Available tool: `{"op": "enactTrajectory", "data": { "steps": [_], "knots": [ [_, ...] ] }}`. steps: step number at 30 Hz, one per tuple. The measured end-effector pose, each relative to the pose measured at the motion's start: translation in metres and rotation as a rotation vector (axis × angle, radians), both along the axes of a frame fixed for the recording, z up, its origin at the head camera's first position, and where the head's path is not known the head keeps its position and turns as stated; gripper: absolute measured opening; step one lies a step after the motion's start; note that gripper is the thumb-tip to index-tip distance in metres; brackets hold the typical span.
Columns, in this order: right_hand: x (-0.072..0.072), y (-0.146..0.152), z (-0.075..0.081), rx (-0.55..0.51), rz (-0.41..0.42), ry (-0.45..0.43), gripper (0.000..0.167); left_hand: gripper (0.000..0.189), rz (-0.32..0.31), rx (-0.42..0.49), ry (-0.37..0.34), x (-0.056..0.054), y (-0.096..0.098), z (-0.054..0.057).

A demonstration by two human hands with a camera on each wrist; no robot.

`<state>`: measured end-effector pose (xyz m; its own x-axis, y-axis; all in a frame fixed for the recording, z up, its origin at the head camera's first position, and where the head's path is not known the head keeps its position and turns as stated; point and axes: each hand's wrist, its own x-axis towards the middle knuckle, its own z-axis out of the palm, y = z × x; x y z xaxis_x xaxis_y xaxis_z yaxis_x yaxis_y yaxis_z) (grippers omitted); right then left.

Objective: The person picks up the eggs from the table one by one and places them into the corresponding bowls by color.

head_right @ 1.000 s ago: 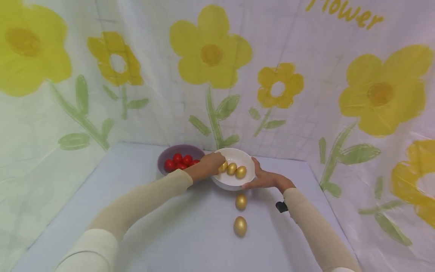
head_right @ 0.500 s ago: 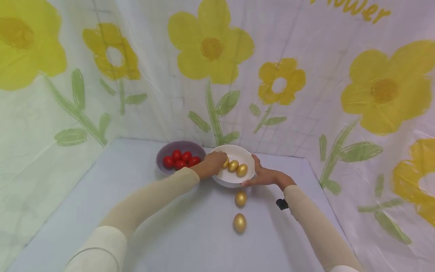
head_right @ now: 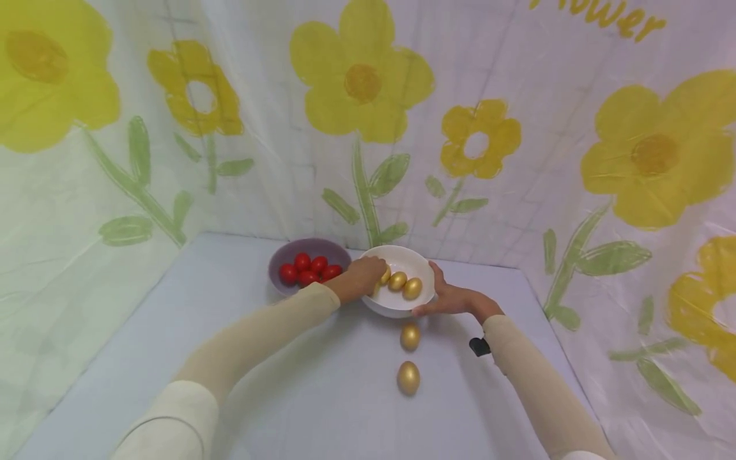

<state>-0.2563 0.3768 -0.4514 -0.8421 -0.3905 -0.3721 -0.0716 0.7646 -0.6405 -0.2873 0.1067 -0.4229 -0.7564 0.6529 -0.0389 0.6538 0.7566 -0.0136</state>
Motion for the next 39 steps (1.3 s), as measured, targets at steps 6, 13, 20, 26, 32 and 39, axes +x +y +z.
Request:
{"op": "enactTrajectory", "data": {
  "steps": [6,13,20,26,32,39],
  "knots": [
    [-0.001,-0.002,-0.005,-0.010,-0.004,-0.007,0.141,0.020,-0.037,0.033,0.007,0.001,-0.005,-0.003],
    [0.000,-0.007,-0.012,-0.012,0.020,-0.013,0.140,0.031,-0.005,0.041,-0.020,0.002,-0.007,-0.002],
    [-0.001,-0.008,-0.009,-0.010,0.025,-0.005,0.140,0.058,-0.064,0.274,-0.045,0.013,-0.009,0.028],
    [0.000,0.000,-0.005,0.030,0.004,-0.019,0.139,0.068,-0.247,0.594,-0.074,0.039,-0.012,0.057],
    [-0.001,0.003,-0.001,0.021,0.015,-0.014,0.137,0.070,-0.279,0.835,-0.103,0.074,-0.019,0.077],
    [0.000,0.001,0.002,-0.026,0.053,0.026,0.133,0.074,-0.249,0.913,-0.274,0.113,-0.029,0.053]
  ]
}}
